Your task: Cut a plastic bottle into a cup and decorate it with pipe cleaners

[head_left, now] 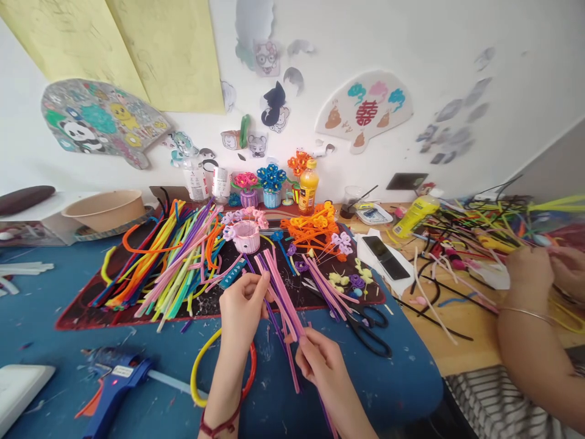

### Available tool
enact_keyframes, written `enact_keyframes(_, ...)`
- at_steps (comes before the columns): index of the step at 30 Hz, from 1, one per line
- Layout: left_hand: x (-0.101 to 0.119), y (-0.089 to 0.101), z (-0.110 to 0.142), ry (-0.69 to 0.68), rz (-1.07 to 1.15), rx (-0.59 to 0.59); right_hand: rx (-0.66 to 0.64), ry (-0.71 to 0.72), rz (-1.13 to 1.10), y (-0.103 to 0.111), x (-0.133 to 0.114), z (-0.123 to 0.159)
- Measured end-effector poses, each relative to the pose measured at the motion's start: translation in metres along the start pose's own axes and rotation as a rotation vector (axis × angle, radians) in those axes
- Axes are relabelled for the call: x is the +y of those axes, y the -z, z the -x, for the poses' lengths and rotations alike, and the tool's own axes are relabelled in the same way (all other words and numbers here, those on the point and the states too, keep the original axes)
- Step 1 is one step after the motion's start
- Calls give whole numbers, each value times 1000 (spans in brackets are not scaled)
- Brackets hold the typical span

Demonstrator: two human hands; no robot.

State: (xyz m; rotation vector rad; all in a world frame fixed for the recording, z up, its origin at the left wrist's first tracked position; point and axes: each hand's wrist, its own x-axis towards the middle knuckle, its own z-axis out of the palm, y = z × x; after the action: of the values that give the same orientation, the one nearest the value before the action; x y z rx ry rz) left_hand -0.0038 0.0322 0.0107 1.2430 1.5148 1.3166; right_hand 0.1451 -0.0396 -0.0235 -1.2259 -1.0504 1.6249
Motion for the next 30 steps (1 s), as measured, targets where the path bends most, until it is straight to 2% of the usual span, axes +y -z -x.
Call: enact_keyframes(30, 2, -1, -1, 20, -6, 4, 1, 27, 13, 2, -3, 1)
